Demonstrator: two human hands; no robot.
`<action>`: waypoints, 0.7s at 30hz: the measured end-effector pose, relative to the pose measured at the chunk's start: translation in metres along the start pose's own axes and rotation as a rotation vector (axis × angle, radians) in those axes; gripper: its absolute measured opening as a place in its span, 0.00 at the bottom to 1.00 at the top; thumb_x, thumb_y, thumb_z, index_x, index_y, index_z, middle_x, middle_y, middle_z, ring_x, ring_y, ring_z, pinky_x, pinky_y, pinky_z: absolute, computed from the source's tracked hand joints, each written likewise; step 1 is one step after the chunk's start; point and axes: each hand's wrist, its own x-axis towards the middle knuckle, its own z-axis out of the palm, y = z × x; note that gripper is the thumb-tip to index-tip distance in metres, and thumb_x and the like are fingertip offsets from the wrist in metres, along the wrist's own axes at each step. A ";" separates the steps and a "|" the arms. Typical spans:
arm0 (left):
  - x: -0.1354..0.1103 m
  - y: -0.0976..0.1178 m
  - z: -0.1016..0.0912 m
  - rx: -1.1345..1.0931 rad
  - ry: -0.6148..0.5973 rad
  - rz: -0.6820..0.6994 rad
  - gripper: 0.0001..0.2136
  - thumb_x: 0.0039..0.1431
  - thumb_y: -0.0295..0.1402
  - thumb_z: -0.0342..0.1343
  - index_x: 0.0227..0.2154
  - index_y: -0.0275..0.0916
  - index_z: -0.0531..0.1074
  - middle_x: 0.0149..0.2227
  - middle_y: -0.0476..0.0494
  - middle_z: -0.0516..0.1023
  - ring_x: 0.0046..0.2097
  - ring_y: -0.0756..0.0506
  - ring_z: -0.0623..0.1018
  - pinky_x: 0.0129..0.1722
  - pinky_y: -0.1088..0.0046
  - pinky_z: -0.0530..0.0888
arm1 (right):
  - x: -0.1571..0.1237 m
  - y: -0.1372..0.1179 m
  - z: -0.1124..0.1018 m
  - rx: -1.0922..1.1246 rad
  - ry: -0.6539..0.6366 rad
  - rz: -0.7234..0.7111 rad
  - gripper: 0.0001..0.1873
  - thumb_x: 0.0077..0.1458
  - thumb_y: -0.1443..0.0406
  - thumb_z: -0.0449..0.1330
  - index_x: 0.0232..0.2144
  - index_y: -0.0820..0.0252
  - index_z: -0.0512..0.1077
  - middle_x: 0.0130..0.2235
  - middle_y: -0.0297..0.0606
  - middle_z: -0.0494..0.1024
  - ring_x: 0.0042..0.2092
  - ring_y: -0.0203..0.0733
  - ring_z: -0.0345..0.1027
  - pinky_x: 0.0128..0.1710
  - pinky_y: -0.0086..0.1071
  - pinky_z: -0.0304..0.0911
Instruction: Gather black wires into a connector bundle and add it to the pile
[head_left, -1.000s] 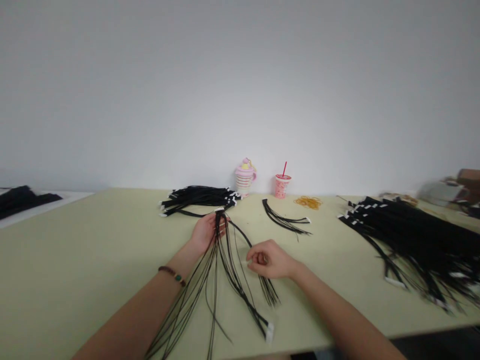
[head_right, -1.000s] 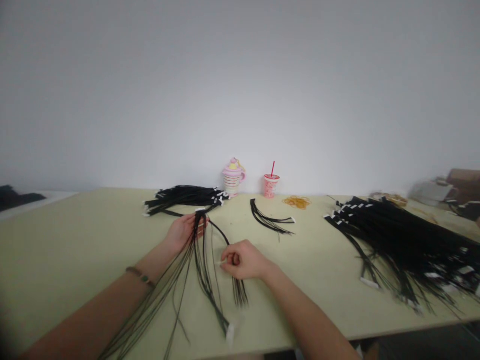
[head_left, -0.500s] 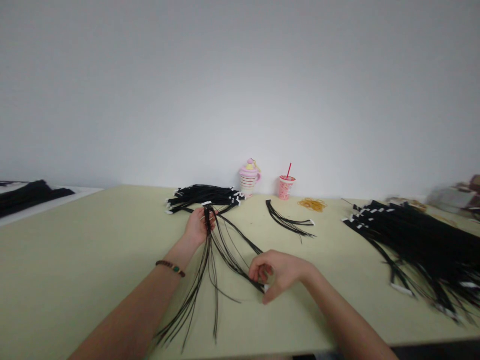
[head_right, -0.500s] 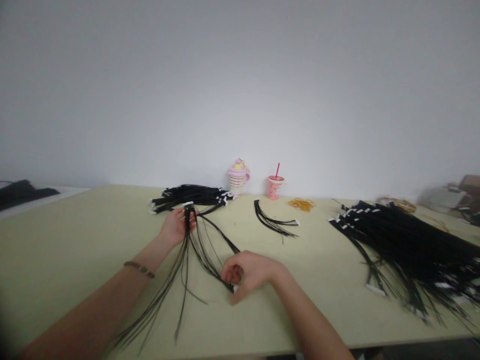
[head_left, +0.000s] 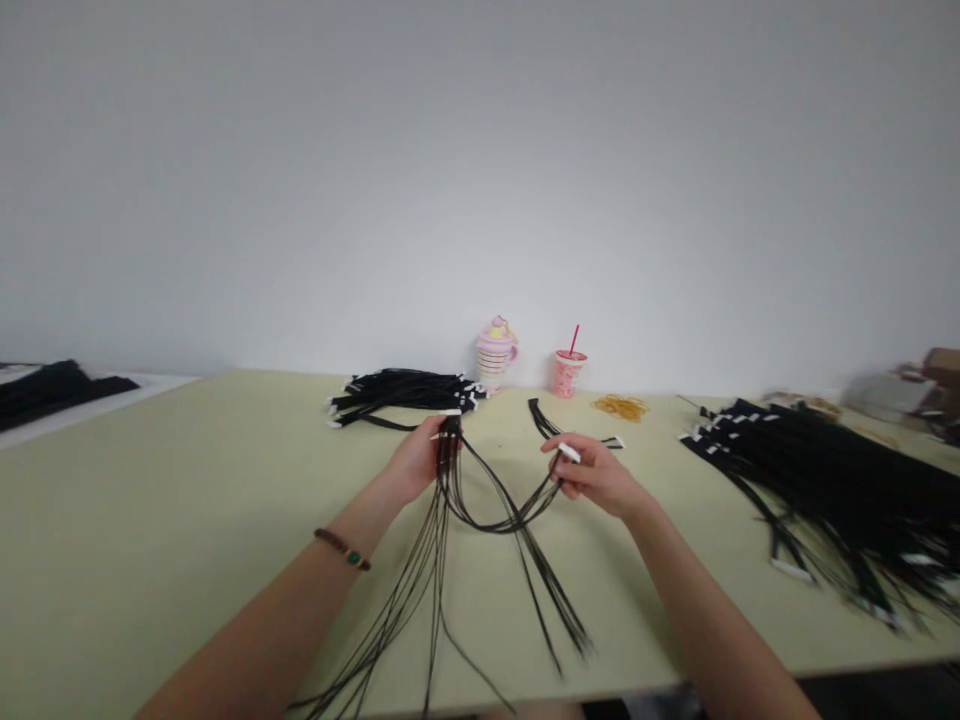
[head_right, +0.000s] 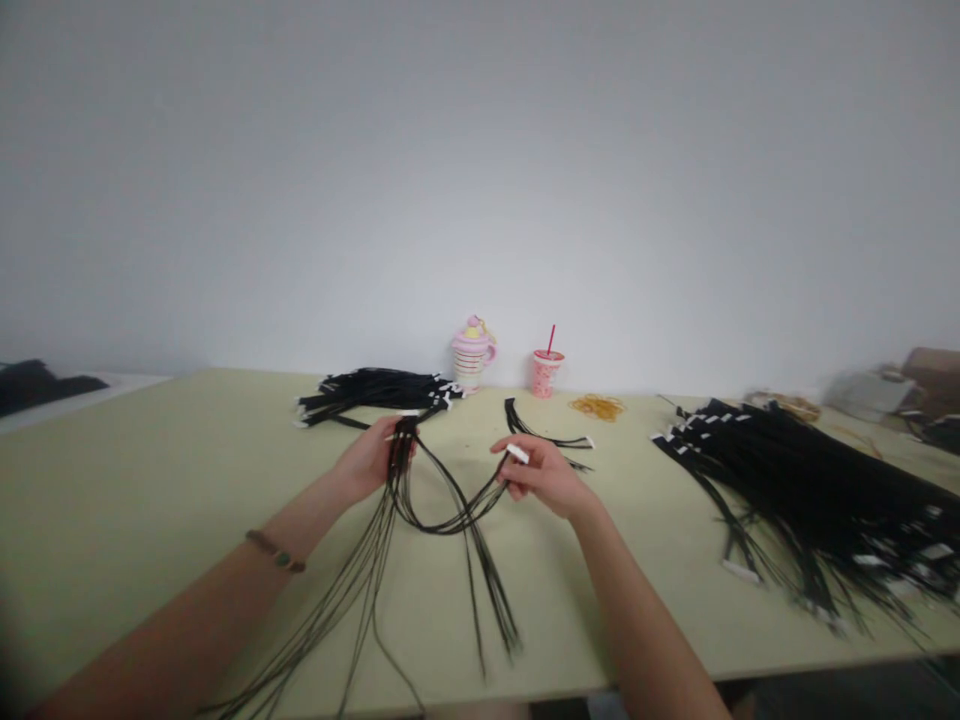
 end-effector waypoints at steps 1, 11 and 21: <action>-0.003 -0.003 0.005 0.025 -0.032 -0.021 0.13 0.62 0.39 0.49 0.31 0.33 0.69 0.26 0.50 0.70 0.23 0.52 0.70 0.21 0.78 0.67 | 0.001 0.002 -0.003 0.031 0.062 -0.022 0.14 0.48 0.63 0.62 0.38 0.61 0.67 0.25 0.28 0.69 0.19 0.25 0.57 0.17 0.20 0.52; -0.032 -0.040 0.039 0.190 -0.299 -0.126 0.09 0.52 0.33 0.56 0.29 0.31 0.75 0.28 0.41 0.75 0.27 0.49 0.71 0.23 0.77 0.64 | 0.016 0.030 0.015 0.073 0.250 0.109 0.10 0.59 0.66 0.54 0.27 0.68 0.65 0.23 0.28 0.66 0.17 0.23 0.53 0.14 0.18 0.51; -0.027 -0.049 0.039 0.197 -0.224 -0.078 0.06 0.53 0.30 0.54 0.28 0.34 0.75 0.24 0.45 0.72 0.23 0.49 0.69 0.20 0.77 0.63 | 0.017 0.042 0.029 0.047 0.132 0.230 0.09 0.59 0.66 0.54 0.28 0.68 0.66 0.20 0.25 0.62 0.16 0.24 0.52 0.13 0.17 0.50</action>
